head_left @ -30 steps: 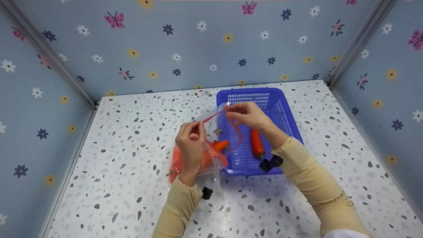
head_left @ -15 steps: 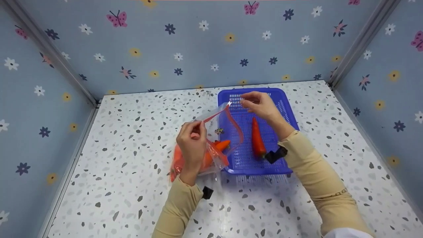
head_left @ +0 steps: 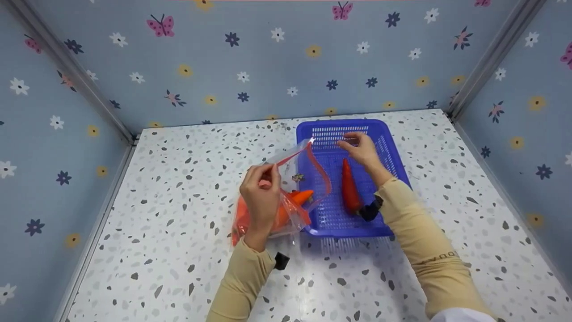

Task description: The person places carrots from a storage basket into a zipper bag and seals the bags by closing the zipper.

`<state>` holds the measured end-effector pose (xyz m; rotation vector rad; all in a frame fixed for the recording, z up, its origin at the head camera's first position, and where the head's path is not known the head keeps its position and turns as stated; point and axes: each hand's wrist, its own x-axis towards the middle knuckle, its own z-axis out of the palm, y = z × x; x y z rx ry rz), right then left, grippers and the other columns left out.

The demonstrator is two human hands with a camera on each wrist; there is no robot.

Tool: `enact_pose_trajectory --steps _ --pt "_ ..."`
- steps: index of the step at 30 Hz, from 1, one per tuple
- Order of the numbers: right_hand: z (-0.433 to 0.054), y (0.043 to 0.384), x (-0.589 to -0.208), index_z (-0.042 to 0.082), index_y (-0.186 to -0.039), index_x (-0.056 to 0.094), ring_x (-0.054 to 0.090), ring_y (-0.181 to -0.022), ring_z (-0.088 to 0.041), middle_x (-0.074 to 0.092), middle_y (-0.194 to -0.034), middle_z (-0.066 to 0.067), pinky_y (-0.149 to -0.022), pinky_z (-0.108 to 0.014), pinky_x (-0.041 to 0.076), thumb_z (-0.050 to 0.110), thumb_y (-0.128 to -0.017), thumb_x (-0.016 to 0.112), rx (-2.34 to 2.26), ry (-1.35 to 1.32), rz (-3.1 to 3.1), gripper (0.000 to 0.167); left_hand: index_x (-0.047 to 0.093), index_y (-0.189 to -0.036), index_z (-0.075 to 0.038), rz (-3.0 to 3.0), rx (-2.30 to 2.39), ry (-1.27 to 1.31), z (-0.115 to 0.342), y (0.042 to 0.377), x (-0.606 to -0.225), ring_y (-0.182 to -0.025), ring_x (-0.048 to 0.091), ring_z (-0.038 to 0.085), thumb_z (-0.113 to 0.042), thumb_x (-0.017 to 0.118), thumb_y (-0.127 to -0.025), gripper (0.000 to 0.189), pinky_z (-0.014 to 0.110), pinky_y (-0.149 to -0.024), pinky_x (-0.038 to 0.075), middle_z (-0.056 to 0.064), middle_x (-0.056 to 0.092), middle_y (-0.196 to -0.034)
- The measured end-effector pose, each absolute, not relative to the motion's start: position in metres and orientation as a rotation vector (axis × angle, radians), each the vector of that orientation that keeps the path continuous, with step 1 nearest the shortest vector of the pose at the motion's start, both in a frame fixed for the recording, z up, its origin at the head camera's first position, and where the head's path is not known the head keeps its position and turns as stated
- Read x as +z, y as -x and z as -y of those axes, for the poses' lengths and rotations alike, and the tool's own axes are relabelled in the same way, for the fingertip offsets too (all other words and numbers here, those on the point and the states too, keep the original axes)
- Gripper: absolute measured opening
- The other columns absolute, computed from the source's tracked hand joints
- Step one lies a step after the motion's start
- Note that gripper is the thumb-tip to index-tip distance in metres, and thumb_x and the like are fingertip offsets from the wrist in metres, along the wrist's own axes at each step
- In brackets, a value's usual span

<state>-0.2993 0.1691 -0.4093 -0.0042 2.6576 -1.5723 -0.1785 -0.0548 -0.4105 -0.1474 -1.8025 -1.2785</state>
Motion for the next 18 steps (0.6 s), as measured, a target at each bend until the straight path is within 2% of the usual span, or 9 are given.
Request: enact_pose_trajectory --steps 9,18 --pt "-0.186 0.310 -0.439 -0.007 -0.122 0.043 0.052 -0.096 -0.028 0.049 -0.118 -0.024 -0.077 -0.036 0.047 0.021 -0.084 0.059 -1.450 -0.249 -2.594 0.050 0.066 -0.080 0.002 1.808 -1.292 0.144 0.055 0.178 -0.410 -0.060 0.054 0.012 -0.003 0.061 -0.080 0.007 0.020 -0.048 0.046 0.005 0.057 -0.072" --pt "-0.197 0.309 -0.455 -0.009 -0.128 0.032 0.046 -0.108 -0.035 0.040 -0.124 -0.023 -0.089 -0.043 0.041 0.027 -0.082 0.061 -1.417 -0.447 -2.337 0.065 0.067 -0.082 0.001 1.810 -1.302 0.142 0.055 0.178 -0.412 -0.061 0.054 0.013 -0.003 0.061 -0.081 0.007 0.024 -0.048 0.047 0.006 0.058 -0.073"
